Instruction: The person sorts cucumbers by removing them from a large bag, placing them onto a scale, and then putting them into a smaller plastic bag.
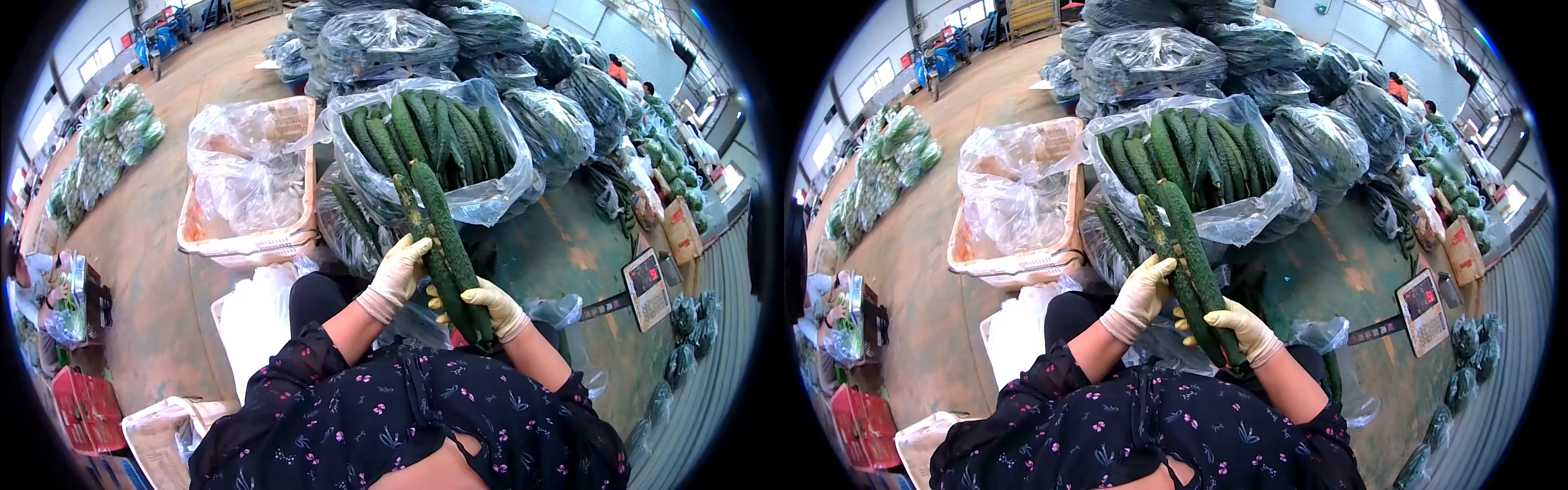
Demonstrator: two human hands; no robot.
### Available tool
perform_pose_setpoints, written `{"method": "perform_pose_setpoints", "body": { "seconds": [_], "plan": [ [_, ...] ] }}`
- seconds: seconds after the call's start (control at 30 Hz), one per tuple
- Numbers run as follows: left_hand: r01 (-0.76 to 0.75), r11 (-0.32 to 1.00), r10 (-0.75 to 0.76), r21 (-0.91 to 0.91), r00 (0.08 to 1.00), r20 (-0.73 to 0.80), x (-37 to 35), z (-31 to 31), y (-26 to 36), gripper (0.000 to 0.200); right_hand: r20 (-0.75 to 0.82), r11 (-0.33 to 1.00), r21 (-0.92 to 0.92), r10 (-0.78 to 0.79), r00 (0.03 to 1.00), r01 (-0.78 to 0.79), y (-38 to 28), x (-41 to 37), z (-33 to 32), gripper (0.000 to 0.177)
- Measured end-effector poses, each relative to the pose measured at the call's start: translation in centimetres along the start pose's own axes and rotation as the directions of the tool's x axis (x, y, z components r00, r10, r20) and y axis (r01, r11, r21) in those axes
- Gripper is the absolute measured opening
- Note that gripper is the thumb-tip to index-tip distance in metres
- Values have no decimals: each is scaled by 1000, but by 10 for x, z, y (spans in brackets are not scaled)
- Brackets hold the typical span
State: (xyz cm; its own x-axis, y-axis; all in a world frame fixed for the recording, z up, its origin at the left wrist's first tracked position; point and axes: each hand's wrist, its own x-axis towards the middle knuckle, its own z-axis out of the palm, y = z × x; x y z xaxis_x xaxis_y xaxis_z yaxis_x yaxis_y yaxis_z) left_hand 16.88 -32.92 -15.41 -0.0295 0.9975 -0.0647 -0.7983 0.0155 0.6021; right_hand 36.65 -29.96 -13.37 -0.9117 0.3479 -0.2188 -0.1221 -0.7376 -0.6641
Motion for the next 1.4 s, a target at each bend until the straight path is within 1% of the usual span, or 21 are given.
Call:
{"method": "perform_pose_setpoints", "body": {
  "seconds": [0.13, 0.2, 0.23, 0.33, 0.37, 0.47, 0.5, 0.57, 0.6, 0.67, 0.7, 0.73, 0.77, 0.8, 0.83, 0.9, 1.0, 1.13, 1.2, 1.3, 1.4],
  "plan": [
    [-54, 993, 52, -105, 999, -14, 1, -16, 2, 33, 37, 992, 107, -67, 997, 62, 5, 6, 14, 63],
    [-8, 969, 6, -246, 1000, -9, 1, -18, 4, 33, 66, 972, 234, -21, 998, 5, 9, 4, 10, 65],
    [37, 935, -19, -353, 998, 53, 2, -22, 10, 36, 47, 978, 209, 9, 999, -18, 12, 6, 10, 64],
    [-7, 944, 28, -329, 998, 61, 5, -26, 16, 38, 8, 969, 243, 48, 999, -49, 17, 9, 2, 63],
    [-18, 952, 16, -305, 1000, -11, 2, -17, 19, 39, -23, 975, 221, 32, 999, -26, 16, 8, 8, 62],
    [-47, 954, 34, -296, 998, -47, 4, -21, 17, 39, -39, 992, 119, 32, 999, -28, 17, 12, 7, 65],
    [-67, 957, 37, -282, 993, -111, 4, -18, 17, 40, -33, 992, 119, 37, 999, -33, 17, 13, 8, 65],
    [-75, 953, 43, -292, 993, -114, 6, -21, 15, 40, -58, 999, -45, -15, 998, 12, 17, 14, 17, 67],
    [-79, 950, 46, -303, 992, -114, 5, -22, 16, 40, -45, 999, -42, -7, 999, 5, 17, 13, 22, 67],
    [-81, 929, 46, -362, 993, -106, -1, -13, 22, 36, -152, 985, -169, -66, 986, 39, 16, 16, 35, 69],
    [-73, 926, 61, -370, 997, -44, -1, -13, 27, 34, -156, 981, -190, -73, 985, 42, 16, 18, 34, 71],
    [-138, 939, 85, -314, 980, -178, -2, -6, 26, 33, -142, 976, -214, -72, 987, 40, 18, 22, 31, 72],
    [-90, 916, 62, -391, 995, -84, -6, -11, 34, 36, -151, 973, -227, -82, 985, 46, 19, 26, 37, 73],
    [-148, 943, 115, -297, 985, -125, -5, -13, 33, 41, -170, 969, -242, -98, 981, 55, 20, 28, 40, 73],
    [-131, 936, 91, -326, 987, -134, 9, -28, 19, 45, -165, 965, -255, -108, 980, 63, 23, 30, 34, 72],
    [-100, 933, 100, -346, 995, -20, 5, -31, 28, 47, -183, 958, -278, -129, 974, 75, 29, 33, 24, 70],
    [-140, 935, 155, -327, 988, 21, 4, -38, 35, 48, -170, 947, -312, -133, 976, 75, 28, 40, 31, 71],
    [-195, 922, 170, -333, 980, -103, -6, -27, 48, 52, -136, 925, -358, -184, 973, 125, 29, 49, 49, 72],
    [-214, 926, 146, -311, 962, -229, -12, -25, 56, 58, -112, 923, -362, -185, 976, 133, 30, 55, 50, 73],
    [-209, 920, 140, -333, 965, -220, -16, -31, 61, 63, -92, 891, -440, -166, 982, 110, 31, 59, 56, 69],
    [-173, 919, 101, -355, 972, -213, -25, -36, 70, 68, -75, 899, -426, -143, 987, 98, 32, 63, 55, 67]
  ]
}}
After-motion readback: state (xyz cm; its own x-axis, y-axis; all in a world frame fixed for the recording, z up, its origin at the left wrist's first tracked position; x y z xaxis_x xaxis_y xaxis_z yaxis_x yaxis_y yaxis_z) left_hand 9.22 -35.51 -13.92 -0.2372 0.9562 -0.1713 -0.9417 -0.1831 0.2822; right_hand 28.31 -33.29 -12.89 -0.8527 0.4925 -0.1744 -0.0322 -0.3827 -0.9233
